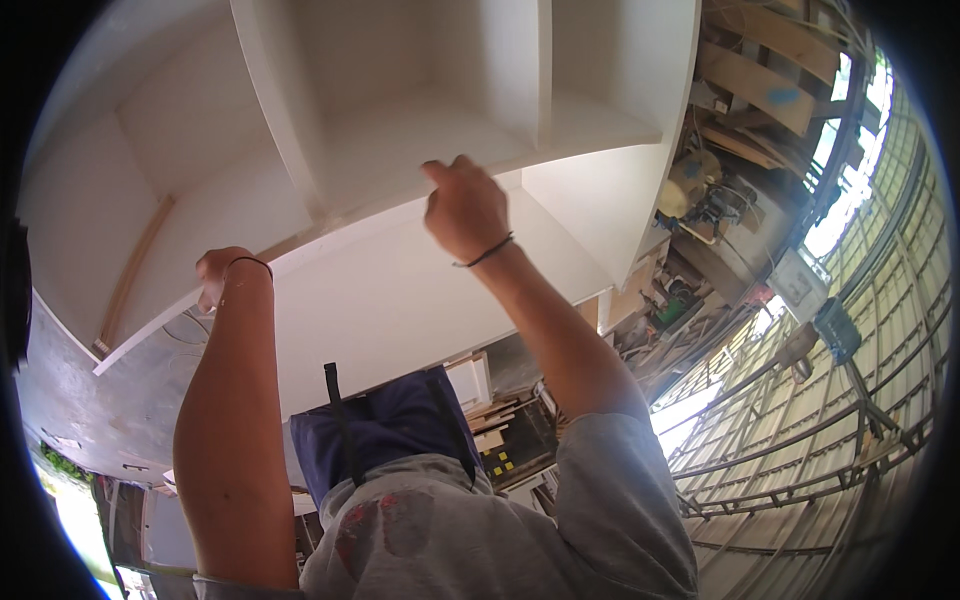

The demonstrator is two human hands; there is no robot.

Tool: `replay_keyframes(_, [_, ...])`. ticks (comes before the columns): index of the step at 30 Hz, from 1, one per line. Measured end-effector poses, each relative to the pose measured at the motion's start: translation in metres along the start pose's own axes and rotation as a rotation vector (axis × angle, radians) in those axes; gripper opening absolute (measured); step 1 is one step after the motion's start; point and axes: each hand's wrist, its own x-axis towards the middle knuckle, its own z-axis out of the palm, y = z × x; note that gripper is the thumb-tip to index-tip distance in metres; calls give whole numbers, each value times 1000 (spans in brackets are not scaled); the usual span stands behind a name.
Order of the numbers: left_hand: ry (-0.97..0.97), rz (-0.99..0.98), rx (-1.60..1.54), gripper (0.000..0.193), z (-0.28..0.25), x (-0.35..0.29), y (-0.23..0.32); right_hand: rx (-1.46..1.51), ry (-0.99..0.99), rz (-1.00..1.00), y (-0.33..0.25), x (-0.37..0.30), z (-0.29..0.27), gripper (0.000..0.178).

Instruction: The person sands the edges and surfaces of a white wooden cabinet using a sanding block. They work on the exterior edges and then move to the interior shelves, smoothing the surfaces.

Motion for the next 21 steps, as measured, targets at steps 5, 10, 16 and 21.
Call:
replay_keyframes(5, [1,-24,-24,51,-11,-8,4,-133,235,-37,59,19,-23,28])
replay_keyframes(10, [16,-41,-61,51,-18,-17,12,-274,209,40,89,16,-17,31])
replay_keyframes(16, [-25,-40,-103,51,-24,-26,16,107,120,-146,-43,-17,16,26])
replay_keyframes(21, [-14,-73,-131,50,-39,-40,21,-325,228,34,104,19,-30,31])
